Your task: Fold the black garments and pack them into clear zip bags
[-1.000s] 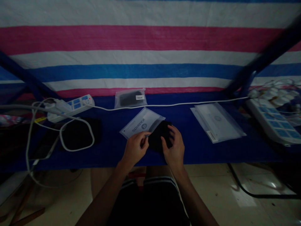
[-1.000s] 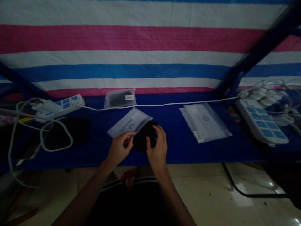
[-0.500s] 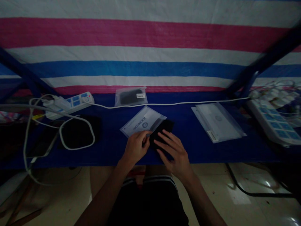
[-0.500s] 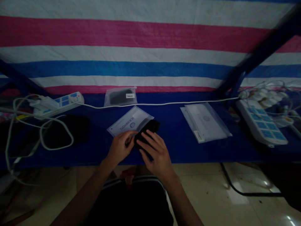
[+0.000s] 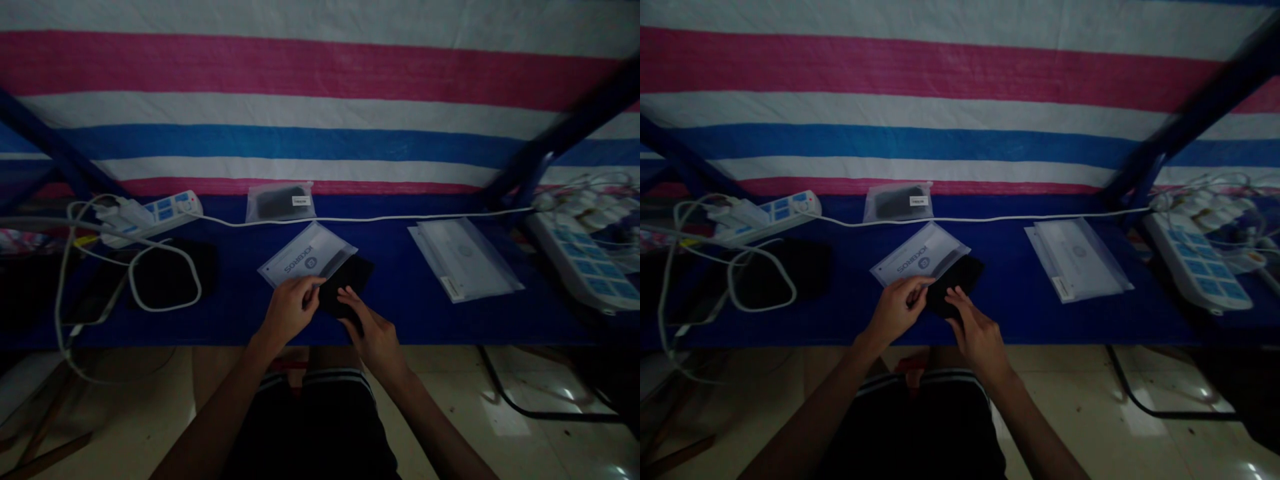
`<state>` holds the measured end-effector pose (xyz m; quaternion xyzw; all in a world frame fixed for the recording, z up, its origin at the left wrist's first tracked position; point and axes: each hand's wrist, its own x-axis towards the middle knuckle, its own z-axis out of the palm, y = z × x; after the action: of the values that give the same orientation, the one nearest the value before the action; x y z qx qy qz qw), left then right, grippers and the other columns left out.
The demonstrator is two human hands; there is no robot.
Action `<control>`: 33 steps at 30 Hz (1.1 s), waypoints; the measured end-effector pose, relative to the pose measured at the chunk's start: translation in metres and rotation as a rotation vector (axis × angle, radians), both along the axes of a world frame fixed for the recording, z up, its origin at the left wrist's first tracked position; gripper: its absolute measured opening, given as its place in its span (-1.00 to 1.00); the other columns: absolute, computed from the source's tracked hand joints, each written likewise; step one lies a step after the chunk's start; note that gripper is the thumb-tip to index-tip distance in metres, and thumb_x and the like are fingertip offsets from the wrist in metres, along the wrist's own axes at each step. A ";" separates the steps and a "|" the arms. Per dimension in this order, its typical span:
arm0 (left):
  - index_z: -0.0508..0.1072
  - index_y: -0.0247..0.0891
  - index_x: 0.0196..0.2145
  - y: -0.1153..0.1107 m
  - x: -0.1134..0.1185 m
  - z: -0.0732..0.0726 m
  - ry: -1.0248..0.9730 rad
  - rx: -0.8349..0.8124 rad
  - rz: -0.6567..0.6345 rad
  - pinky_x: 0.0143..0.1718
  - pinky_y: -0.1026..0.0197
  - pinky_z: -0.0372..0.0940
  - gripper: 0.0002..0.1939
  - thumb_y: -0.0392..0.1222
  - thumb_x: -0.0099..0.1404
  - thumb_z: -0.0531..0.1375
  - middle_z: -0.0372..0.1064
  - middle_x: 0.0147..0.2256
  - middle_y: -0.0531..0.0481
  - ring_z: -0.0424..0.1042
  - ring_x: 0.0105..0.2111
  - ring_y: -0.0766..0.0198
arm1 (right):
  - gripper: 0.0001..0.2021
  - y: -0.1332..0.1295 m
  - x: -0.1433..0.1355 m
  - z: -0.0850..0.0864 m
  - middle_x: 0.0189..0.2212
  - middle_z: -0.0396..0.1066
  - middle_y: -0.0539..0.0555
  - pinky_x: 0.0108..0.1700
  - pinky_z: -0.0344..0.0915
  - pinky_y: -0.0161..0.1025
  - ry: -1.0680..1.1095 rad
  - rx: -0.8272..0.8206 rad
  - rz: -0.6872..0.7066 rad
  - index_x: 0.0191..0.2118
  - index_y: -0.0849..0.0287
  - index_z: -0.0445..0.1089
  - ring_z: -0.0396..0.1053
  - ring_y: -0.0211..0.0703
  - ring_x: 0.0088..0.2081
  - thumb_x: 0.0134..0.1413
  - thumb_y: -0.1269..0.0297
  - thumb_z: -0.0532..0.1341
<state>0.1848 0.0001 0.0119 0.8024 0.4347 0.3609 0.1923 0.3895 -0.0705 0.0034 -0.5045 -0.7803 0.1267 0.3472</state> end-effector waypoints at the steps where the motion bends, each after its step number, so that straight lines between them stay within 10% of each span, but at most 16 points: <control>1: 0.54 -0.23 -0.03 0.000 0.000 -0.001 -0.005 0.008 -0.002 -0.35 0.23 0.25 -0.74 -0.41 0.39 0.18 0.37 -0.49 0.11 0.37 -0.48 0.30 | -0.59 0.001 -0.001 -0.001 0.26 0.44 0.14 0.26 0.47 -0.05 0.017 0.006 -0.017 0.31 0.12 0.30 0.35 -0.05 0.32 0.42 0.40 0.17; 15: 0.54 -0.20 -0.10 0.001 -0.003 0.004 -0.001 0.209 -0.003 -0.14 0.05 0.31 -0.77 -0.42 0.38 0.18 0.44 -0.43 0.07 0.44 -0.33 0.18 | -0.57 0.015 -0.028 0.002 0.25 0.45 0.17 0.28 0.45 -0.05 0.023 -0.020 0.088 0.31 0.12 0.34 0.29 -0.02 0.36 0.39 0.41 0.18; 24: 0.42 -0.15 0.16 0.001 0.000 0.010 0.034 0.127 0.008 0.35 -0.27 0.19 -0.60 -0.32 0.38 0.21 0.37 0.25 -0.15 0.22 0.36 -0.04 | -0.57 0.005 -0.009 0.009 0.37 0.29 0.20 0.30 0.36 0.24 -0.047 0.079 -0.076 0.27 0.02 0.44 0.29 0.15 0.36 0.33 0.29 0.21; 33: 0.48 -0.17 0.21 0.011 -0.003 -0.009 -0.017 0.154 -0.060 0.36 -0.33 0.23 -0.54 -0.44 0.44 0.11 0.48 0.20 -0.14 0.39 0.30 0.04 | -0.44 0.008 -0.015 0.011 0.40 0.24 0.23 0.42 0.20 0.23 -0.178 -0.074 0.037 0.43 0.12 0.24 0.18 0.10 0.43 0.36 0.27 0.17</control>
<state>0.1815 0.0108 0.0033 0.8245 0.3797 0.3940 0.1445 0.3745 -0.0625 0.0142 -0.5115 -0.8122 0.1164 0.2554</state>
